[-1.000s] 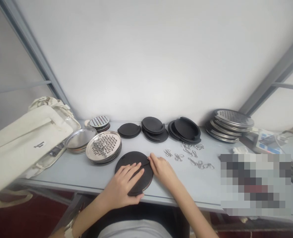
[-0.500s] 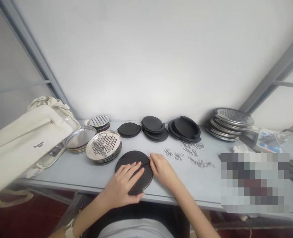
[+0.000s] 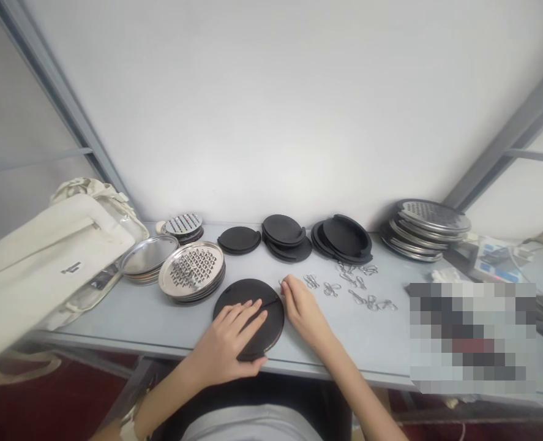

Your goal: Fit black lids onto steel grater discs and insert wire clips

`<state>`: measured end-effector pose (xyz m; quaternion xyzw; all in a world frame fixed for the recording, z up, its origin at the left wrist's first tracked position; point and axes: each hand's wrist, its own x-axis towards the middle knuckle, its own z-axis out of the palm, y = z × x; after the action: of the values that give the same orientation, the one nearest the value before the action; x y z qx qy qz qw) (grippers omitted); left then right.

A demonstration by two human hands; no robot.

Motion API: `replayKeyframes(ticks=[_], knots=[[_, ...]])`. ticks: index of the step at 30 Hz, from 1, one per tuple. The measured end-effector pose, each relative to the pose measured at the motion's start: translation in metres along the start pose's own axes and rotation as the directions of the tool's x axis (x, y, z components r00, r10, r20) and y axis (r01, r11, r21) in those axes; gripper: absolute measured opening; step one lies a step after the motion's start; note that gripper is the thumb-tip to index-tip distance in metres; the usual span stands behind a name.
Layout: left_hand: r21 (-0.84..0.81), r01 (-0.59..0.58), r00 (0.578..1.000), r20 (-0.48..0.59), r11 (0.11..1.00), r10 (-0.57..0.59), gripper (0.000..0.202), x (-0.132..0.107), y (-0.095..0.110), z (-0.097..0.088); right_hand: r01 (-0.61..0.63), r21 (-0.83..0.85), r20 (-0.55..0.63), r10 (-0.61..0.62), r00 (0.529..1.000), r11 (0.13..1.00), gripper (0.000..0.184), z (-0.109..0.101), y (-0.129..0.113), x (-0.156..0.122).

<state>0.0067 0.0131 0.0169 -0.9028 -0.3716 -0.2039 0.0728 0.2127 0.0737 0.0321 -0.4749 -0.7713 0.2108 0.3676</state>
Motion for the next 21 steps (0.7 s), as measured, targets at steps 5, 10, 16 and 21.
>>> replayKeyframes(ticks=[5,10,16,21], knots=[[0.005,-0.001,1.000,0.004,1.000,0.001,0.064,-0.0008,0.0005,-0.0007,-0.018,0.176,-0.017,0.021,1.000,0.984,0.028,-0.0018,-0.0007,-0.0003],[-0.003,0.007,1.000,0.018,1.000,-0.007,0.064,-0.0007,0.0004,-0.0004,-0.041,0.166,-0.065,0.053,0.997,0.985,0.025,-0.0016,0.0005,-0.0008],[0.003,0.003,1.000,0.012,1.000,-0.003,0.064,-0.0005,0.0000,-0.0002,-0.035,0.137,-0.095,0.048,0.994,0.990,0.026,-0.0038,0.0006,-0.0014],[0.007,0.000,1.000,-0.007,1.000,0.000,0.065,-0.0004,0.0004,-0.0007,-0.017,0.260,-0.091,0.042,0.995,0.965,0.025,-0.0046,0.0000,0.0004]])
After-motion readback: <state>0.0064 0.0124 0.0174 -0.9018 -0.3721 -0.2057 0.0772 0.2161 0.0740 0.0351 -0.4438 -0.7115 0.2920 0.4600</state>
